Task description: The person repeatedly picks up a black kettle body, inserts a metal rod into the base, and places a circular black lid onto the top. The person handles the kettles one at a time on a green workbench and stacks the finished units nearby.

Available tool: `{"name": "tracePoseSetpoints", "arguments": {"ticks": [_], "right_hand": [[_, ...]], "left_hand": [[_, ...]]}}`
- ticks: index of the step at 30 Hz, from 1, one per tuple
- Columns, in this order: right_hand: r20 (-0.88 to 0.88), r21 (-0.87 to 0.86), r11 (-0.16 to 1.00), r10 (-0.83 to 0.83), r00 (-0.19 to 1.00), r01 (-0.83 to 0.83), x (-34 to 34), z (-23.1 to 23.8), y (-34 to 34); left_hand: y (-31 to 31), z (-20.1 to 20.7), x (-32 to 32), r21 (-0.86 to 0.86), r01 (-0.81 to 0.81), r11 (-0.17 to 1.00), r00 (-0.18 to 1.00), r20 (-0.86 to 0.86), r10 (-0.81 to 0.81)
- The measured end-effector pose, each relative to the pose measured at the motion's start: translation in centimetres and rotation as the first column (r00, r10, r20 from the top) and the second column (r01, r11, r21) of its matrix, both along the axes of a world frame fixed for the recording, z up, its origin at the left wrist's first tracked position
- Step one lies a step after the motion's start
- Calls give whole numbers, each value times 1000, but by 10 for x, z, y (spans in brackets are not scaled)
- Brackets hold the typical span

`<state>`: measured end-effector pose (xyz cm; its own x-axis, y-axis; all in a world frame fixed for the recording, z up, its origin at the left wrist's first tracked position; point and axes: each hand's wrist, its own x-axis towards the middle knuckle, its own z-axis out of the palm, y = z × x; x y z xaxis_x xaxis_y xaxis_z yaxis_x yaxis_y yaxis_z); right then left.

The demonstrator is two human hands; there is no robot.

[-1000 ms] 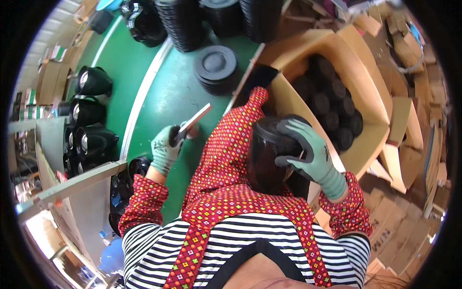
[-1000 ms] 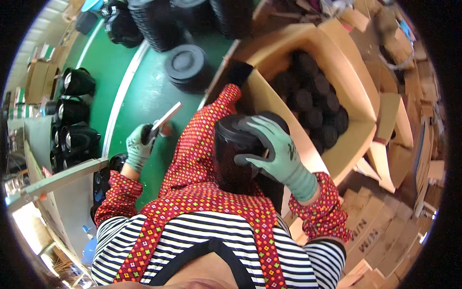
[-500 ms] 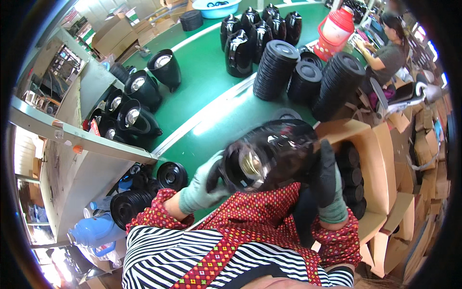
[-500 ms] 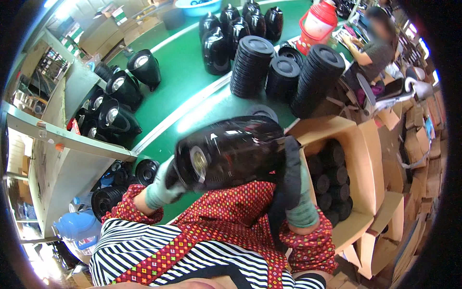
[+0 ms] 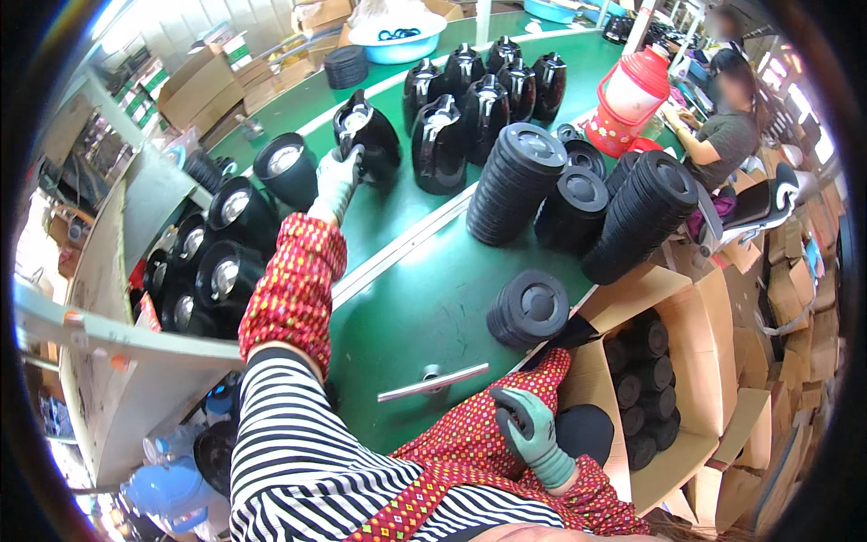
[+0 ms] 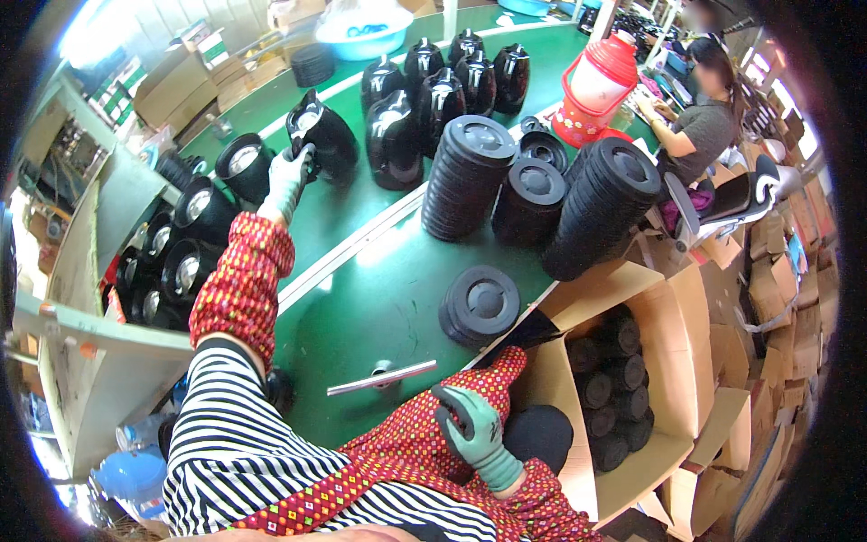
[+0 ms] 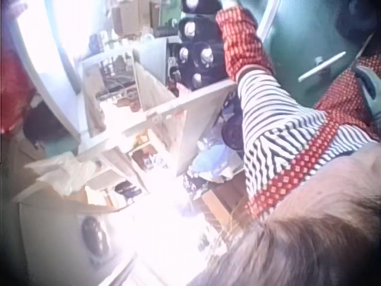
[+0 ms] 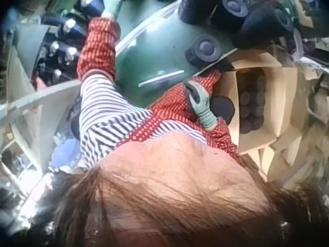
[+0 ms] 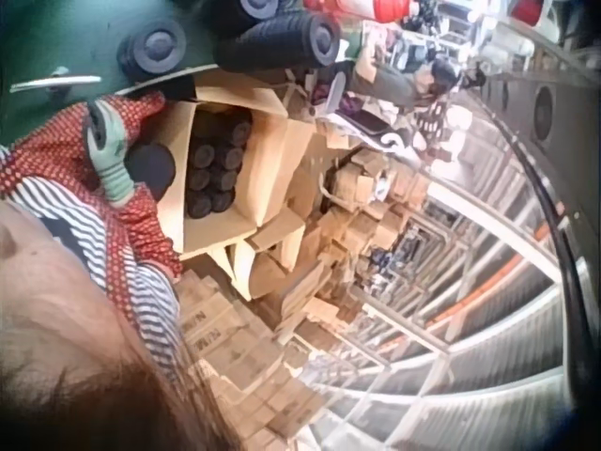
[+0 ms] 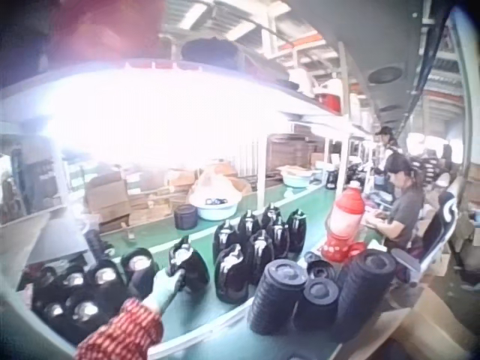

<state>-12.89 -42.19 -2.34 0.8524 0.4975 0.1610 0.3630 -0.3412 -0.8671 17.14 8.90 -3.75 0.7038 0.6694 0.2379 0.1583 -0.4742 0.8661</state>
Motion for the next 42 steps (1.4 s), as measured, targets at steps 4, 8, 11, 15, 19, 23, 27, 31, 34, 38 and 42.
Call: {"name": "tracePoseSetpoints", "arguments": {"ticks": [4,8,11,15,19,23,27,31,34,38,42], "right_hand": [[119,-43,998,-39,992,45,4,-5,2],[95,-20,1000,-3,995,5,7,-7,2],[111,-36,998,-55,992,59,2,-9,-2],[117,-38,998,-41,992,45,1,-9,0],[160,-44,999,-12,987,20,2,-7,9],[9,28,996,-84,996,84,5,1,13],[56,76,993,-93,994,89,34,42,23],[7,185,979,-89,996,86,65,86,50],[10,123,990,-66,998,64,84,114,65],[-389,222,975,72,918,18,73,142,57],[-541,446,891,192,819,85,31,130,8]], "left_hand": [[1,-14,80,-181,60,982,998,-7,-62],[31,-9,74,82,-110,991,993,-34,113],[-31,21,28,474,-144,868,986,-9,169],[-1,43,-49,668,-181,721,964,-26,266],[79,28,-87,674,-122,729,867,-284,409],[55,33,-93,679,-73,730,957,-157,242],[-8,52,-146,684,91,723,996,-71,-59],[-121,121,-230,684,357,637,884,-26,-467],[-172,146,-280,611,560,560,757,-103,-645],[-214,175,-330,667,699,256,565,-297,-770],[-221,160,-343,573,763,299,355,16,-935]]}}
